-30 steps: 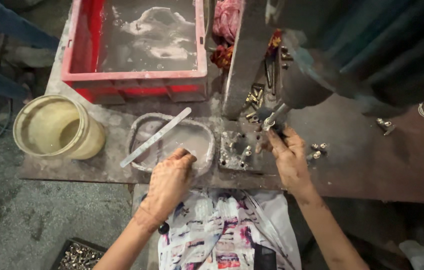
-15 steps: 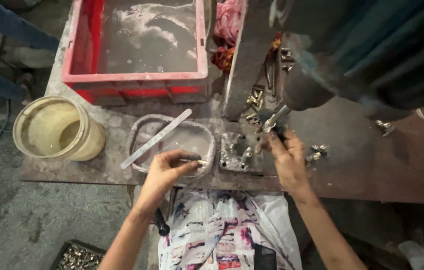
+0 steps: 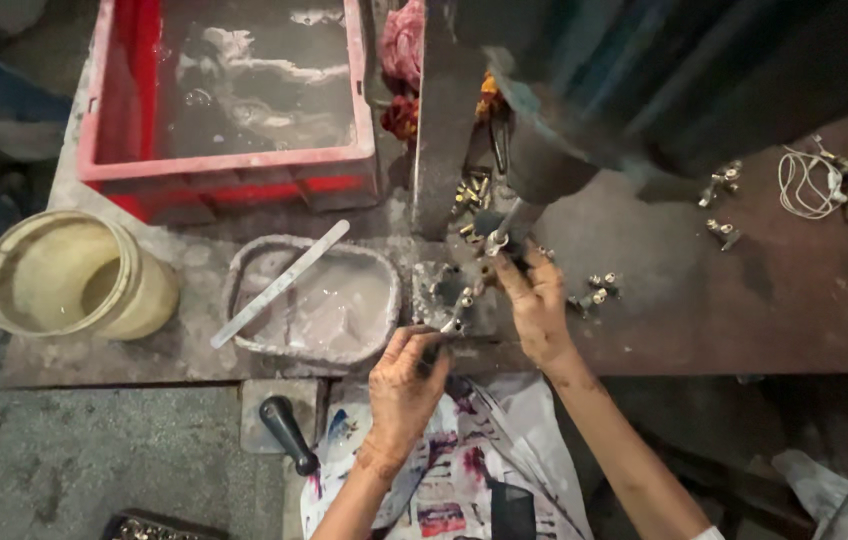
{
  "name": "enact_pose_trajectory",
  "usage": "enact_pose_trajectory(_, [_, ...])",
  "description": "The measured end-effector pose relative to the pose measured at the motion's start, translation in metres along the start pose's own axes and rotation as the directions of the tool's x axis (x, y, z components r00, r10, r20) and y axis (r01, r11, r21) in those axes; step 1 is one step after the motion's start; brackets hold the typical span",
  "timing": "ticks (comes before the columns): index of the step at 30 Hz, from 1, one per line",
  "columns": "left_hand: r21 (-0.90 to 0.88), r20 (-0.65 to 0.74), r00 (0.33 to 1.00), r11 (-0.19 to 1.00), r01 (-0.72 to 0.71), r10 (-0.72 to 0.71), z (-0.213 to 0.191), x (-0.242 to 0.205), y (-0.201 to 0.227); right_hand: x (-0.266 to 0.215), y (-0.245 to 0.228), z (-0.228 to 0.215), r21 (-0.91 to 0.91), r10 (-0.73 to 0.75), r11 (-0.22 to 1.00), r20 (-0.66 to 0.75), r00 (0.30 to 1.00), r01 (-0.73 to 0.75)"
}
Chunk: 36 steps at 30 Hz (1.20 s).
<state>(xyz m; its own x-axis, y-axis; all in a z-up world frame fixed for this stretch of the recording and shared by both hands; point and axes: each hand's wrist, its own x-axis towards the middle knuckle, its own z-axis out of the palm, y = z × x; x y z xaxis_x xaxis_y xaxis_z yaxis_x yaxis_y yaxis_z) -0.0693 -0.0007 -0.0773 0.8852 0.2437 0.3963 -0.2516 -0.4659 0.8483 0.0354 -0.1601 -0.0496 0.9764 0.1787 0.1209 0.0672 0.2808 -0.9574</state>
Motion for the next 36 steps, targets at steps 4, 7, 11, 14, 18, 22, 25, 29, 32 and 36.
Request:
enact_pose_trajectory(4, [0.017,0.081,0.99,0.993,0.117,-0.118,0.001,-0.002,0.005,-0.001,0.002,-0.003,-0.091,0.015,0.996,-0.077,0.997,-0.022])
enact_pose_trajectory(7, [0.033,0.056,0.997,0.998,0.044,-0.046,0.008,0.0,0.002,0.001,0.004,-0.005,-0.089,-0.004,0.996,-0.05,0.999,-0.001])
enact_pose_trajectory(11, [0.052,0.104,0.994,0.998,-0.03,0.024,0.017,0.003,-0.004,0.002,0.004,-0.002,-0.109,-0.03,0.994,-0.054,0.998,0.024])
enact_pose_trajectory(14, [0.141,0.095,0.995,0.99,-0.013,0.0,0.014,0.009,-0.005,0.001,0.002,0.002,0.022,0.001,1.0,-0.035,0.999,0.0])
enact_pose_trajectory(18, [0.248,0.047,0.998,0.968,-0.045,0.035,0.011,0.036,-0.001,0.005,0.0,0.001,-0.076,-0.014,0.997,-0.052,0.999,0.01])
enact_pose_trajectory(22, [0.533,0.197,0.979,0.832,-0.156,0.058,0.02,0.073,0.002,0.003,0.001,0.001,-0.075,-0.022,0.997,-0.047,0.999,0.019])
enact_pose_trajectory(25, [0.571,0.21,0.976,0.803,-0.173,0.061,0.02,0.08,0.003,0.006,0.0,-0.001,-0.118,-0.052,0.992,-0.073,0.996,0.043])
enact_pose_trajectory(29, [-0.257,0.117,0.954,0.919,0.298,-0.277,0.005,0.049,0.0,0.002,0.002,-0.002,-0.08,-0.014,0.997,-0.048,0.999,0.011])
enact_pose_trajectory(32, [-0.531,0.145,0.892,0.727,0.436,-0.429,-0.005,0.033,0.008,0.003,0.001,0.001,-0.055,-0.002,0.998,-0.049,0.999,-0.001])
enact_pose_trajectory(36, [-0.611,0.122,0.89,0.674,0.416,-0.439,-0.009,0.041,0.029,0.004,0.0,-0.004,-0.009,0.0,1.0,0.001,1.0,0.0])
